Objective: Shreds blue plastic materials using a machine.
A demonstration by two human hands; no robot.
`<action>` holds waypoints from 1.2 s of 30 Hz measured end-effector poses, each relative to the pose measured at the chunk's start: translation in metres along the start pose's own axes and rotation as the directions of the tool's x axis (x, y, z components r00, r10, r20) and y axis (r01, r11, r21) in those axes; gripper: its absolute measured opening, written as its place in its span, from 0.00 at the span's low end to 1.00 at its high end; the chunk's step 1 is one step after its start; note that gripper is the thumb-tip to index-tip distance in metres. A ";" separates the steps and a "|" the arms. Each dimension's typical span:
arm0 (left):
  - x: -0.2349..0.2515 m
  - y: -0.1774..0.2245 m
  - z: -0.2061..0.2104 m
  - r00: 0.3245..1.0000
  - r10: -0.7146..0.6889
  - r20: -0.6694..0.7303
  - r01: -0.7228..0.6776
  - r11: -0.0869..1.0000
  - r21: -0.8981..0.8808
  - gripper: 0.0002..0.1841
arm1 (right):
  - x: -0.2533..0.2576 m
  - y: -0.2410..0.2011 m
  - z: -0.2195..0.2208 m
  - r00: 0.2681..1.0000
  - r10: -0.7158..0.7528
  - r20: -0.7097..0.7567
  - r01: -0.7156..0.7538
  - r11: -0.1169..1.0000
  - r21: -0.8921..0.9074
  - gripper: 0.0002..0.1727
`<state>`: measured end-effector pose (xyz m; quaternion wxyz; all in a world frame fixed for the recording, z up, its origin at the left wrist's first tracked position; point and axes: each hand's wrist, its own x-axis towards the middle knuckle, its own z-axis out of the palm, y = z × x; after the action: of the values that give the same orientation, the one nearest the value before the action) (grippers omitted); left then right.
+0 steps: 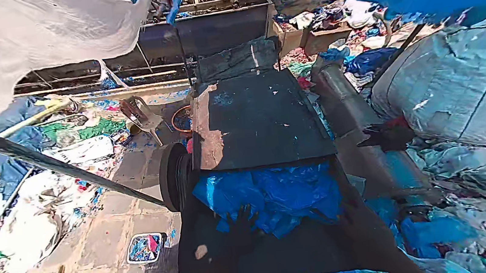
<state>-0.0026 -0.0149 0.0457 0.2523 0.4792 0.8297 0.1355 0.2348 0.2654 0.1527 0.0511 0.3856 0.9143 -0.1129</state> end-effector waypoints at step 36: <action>-0.015 0.028 -0.013 0.978 -0.185 0.091 0.198 0.969 -0.150 0.27 | -0.011 -0.019 -0.008 0.998 0.066 0.005 -0.065 0.989 -0.131 0.22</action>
<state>0.0165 -0.0134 0.0738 0.3331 0.3801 0.8484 0.1577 0.2290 0.2474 0.1659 0.0841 0.4107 0.9063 -0.0526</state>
